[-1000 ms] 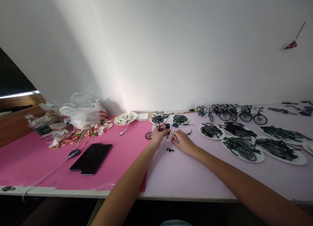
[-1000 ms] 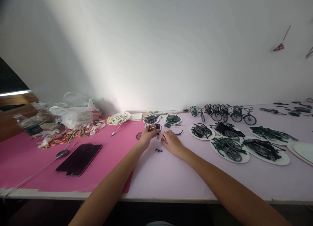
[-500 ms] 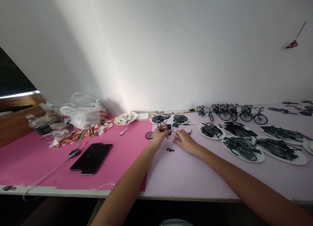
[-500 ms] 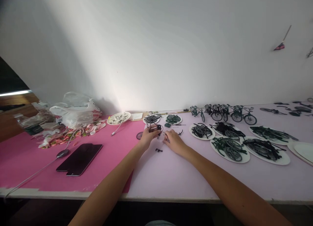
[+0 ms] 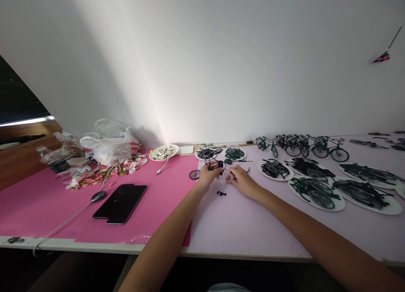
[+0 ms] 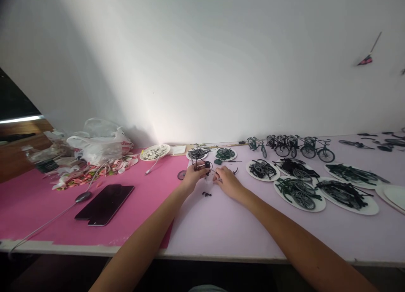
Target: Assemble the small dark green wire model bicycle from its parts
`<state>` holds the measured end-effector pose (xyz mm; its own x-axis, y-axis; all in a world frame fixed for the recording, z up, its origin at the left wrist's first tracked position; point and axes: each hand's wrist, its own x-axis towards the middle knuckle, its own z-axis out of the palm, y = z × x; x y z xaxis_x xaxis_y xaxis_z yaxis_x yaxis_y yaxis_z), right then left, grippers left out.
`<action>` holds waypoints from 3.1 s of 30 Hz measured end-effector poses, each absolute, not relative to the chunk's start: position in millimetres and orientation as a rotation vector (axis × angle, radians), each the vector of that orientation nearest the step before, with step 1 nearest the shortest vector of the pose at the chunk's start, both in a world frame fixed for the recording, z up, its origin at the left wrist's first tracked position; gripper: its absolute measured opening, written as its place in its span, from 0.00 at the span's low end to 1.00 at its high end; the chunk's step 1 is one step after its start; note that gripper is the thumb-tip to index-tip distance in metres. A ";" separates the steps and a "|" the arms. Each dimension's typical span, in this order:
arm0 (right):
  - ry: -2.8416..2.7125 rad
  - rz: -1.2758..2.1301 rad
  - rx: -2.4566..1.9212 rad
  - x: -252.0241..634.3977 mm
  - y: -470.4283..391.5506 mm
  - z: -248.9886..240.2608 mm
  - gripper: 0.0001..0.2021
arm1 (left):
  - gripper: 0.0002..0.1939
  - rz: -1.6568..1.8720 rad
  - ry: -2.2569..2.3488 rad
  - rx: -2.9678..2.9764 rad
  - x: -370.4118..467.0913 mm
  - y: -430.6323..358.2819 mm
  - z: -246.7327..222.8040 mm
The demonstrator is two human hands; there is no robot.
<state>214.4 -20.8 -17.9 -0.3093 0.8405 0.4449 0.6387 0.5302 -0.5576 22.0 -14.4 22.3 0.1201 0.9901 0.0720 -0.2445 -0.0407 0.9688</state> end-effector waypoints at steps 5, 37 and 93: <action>-2.071 0.337 -1.199 209.7 -23.3 -17.8 0.12 | 0.23 1.266 0.893 1.160 21.4 -13.1 21.5; -1.629 0.343 -0.995 200.0 -33.2 0.4 0.14 | 0.25 1.135 0.837 1.229 32.7 -18.5 10.2; -1.306 0.751 -0.951 201.7 -16.9 -16.5 0.26 | 0.26 1.174 0.846 1.318 37.0 -17.5 2.8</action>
